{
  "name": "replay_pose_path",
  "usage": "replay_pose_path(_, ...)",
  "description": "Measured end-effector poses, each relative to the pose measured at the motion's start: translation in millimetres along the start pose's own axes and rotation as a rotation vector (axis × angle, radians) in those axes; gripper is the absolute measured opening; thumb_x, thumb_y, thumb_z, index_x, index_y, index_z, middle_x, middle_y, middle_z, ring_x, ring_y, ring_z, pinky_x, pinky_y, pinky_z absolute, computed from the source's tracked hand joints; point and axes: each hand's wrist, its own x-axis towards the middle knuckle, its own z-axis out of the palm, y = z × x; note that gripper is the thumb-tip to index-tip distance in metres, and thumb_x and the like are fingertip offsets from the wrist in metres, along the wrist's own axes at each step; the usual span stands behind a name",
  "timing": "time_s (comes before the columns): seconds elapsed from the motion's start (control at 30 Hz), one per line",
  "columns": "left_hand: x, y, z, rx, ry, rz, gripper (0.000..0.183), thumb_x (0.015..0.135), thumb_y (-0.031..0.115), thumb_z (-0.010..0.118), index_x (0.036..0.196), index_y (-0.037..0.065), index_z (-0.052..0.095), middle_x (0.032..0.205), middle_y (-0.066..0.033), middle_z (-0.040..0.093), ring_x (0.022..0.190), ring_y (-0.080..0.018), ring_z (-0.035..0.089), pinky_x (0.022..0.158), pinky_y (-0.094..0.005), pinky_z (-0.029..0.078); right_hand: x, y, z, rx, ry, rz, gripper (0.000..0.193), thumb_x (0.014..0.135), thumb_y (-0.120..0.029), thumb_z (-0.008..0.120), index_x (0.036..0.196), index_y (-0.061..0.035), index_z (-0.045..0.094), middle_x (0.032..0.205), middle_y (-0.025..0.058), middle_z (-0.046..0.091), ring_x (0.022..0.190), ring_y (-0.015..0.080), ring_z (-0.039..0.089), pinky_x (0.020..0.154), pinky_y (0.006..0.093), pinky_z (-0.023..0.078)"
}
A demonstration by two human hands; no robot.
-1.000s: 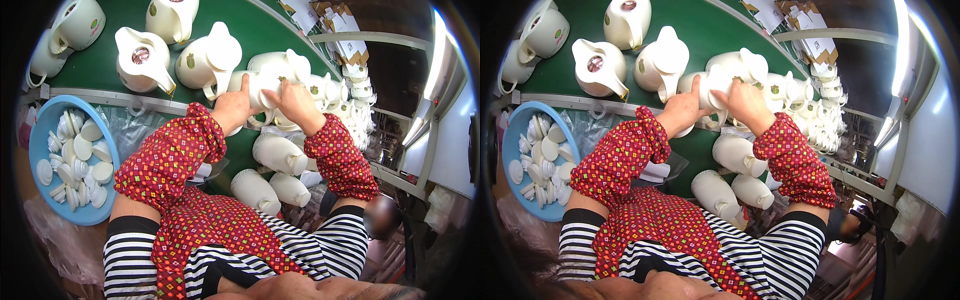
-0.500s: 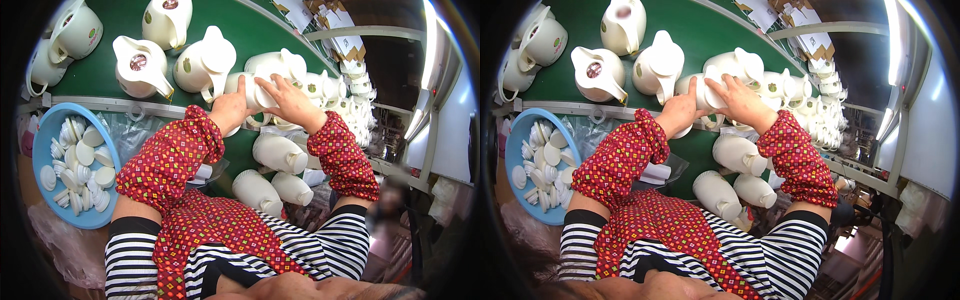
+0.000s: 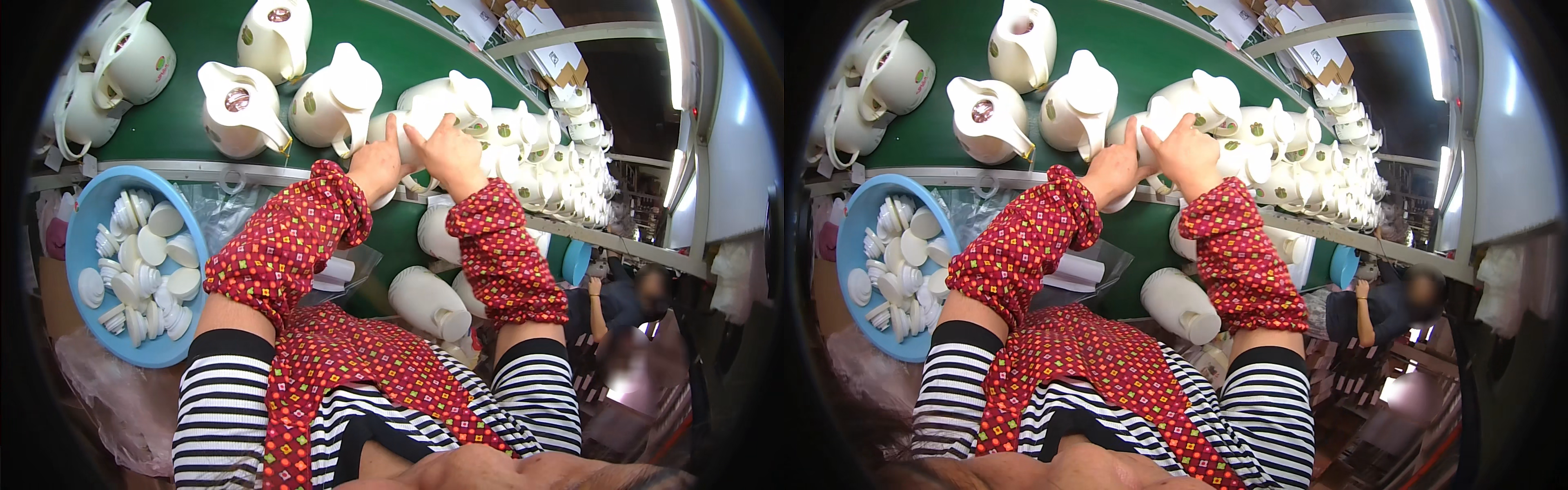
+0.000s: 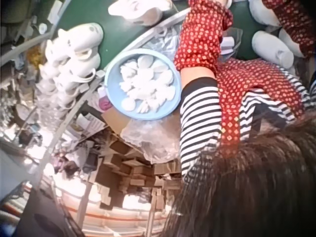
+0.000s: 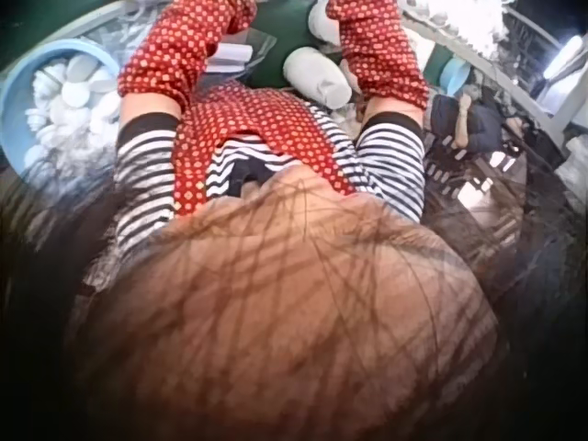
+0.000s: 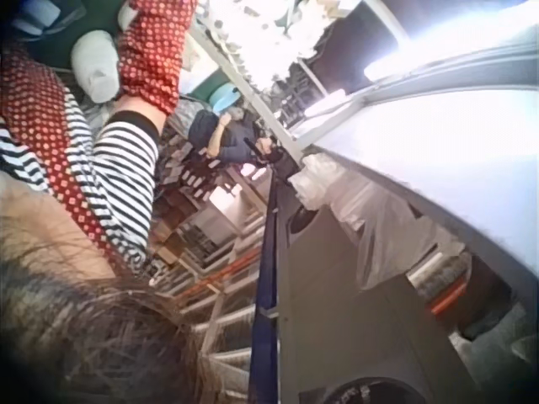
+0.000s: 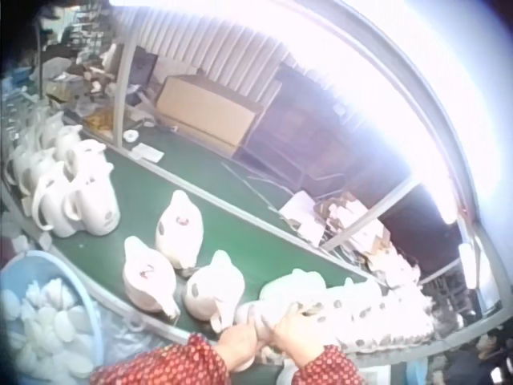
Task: The person assembles white plastic pitchers on a conveyor belt by attaching lids and applying stickers. They pick up each pitcher, place a lid on top, and then apply a sticker to the side before moving the finished unit along the belt.
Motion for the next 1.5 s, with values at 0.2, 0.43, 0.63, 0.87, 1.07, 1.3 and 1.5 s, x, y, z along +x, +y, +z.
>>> replay_pose_path(0.2,-64.9,-6.9,-45.4,-0.938,0.059,-0.059,0.035,0.108,0.013,0.056,0.138,-0.006,0.058,0.095,-0.0134,0.075,0.082,-0.0156,0.074,0.076,-0.0289,0.058,-49.8,-13.4,-43.3,0.384,-0.052,-0.202,0.065,0.108,-0.051,0.053,0.145,0.0024,0.045,0.109,0.0295,0.072,0.095,0.0405,0.075,0.080,0.0485,0.059)
replay_pose_path(0.43,-132.8,-7.6,-111.3,-0.942,0.583,0.262,0.027,0.109,0.017,0.051,0.124,-0.002,0.064,0.091,-0.0109,0.073,0.083,-0.0181,0.073,0.076,-0.0317,0.059,-85.2,-95.9,-60.1,1.512,-1.025,-0.038,0.072,0.107,-0.035,0.064,0.161,0.0040,0.035,0.119,0.0142,0.065,0.086,0.0198,0.073,0.075,0.0315,0.061)
replay_pose_path(0.63,-148.9,-34.5,-162.1,-0.709,0.812,0.429,0.029,0.111,0.020,0.048,0.121,0.000,0.066,0.087,-0.0122,0.071,0.077,-0.0231,0.072,0.074,-0.0337,0.058,-49.7,-154.3,-94.8,1.418,-0.995,-0.309,0.080,0.098,-0.031,0.078,0.159,0.0049,0.039,0.120,0.0126,0.065,0.095,0.0171,0.070,0.084,0.0300,0.060)
replay_pose_path(0.87,-133.5,-116.4,-188.9,-0.269,0.881,0.115,0.075,0.092,0.020,0.073,0.152,-0.005,0.035,0.155,-0.0270,0.040,0.145,-0.0441,0.041,0.122,-0.0485,0.034,21.8,-204.8,-115.4,0.729,-0.231,-0.638,0.080,0.077,-0.021,0.089,0.146,-0.0053,0.052,0.130,0.0180,0.062,0.108,0.0290,0.071,0.092,0.0387,0.059)
replay_pose_path(1.07,-101.4,-153.2,-190.7,-0.054,0.598,0.005,0.127,0.065,0.032,0.098,0.162,0.003,0.021,0.166,-0.0222,0.030,0.156,-0.0420,0.028,0.125,-0.0571,0.030,63.4,-233.6,-106.5,0.345,-0.154,-0.964,0.071,0.076,-0.006,0.084,0.141,-0.0133,0.059,0.136,0.0141,0.061,0.120,0.0386,0.065,0.102,0.0429,0.056)
replay_pose_path(1.3,-86.7,-167.5,-182.7,-0.145,0.557,0.020,0.117,0.065,0.032,0.096,0.159,0.011,0.029,0.164,-0.0165,0.034,0.154,-0.0429,0.031,0.121,-0.0639,0.035,74.8,-240.6,-111.7,0.057,-0.170,-1.262,0.067,0.079,0.009,0.071,0.139,-0.0189,0.061,0.143,0.0150,0.056,0.128,0.0379,0.060,0.104,0.0446,0.056)
replay_pose_path(1.5,-86.7,-167.6,-181.3,-0.132,0.594,0.035,0.115,0.064,0.030,0.095,0.157,0.011,0.031,0.162,-0.0158,0.036,0.152,-0.0431,0.033,0.119,-0.0633,0.038,78.1,-243.4,-119.7,-0.053,-0.244,-1.046,0.077,0.078,-0.018,0.086,0.149,-0.0234,0.057,0.142,0.0191,0.056,0.125,0.0387,0.062,0.100,0.0437,0.057)
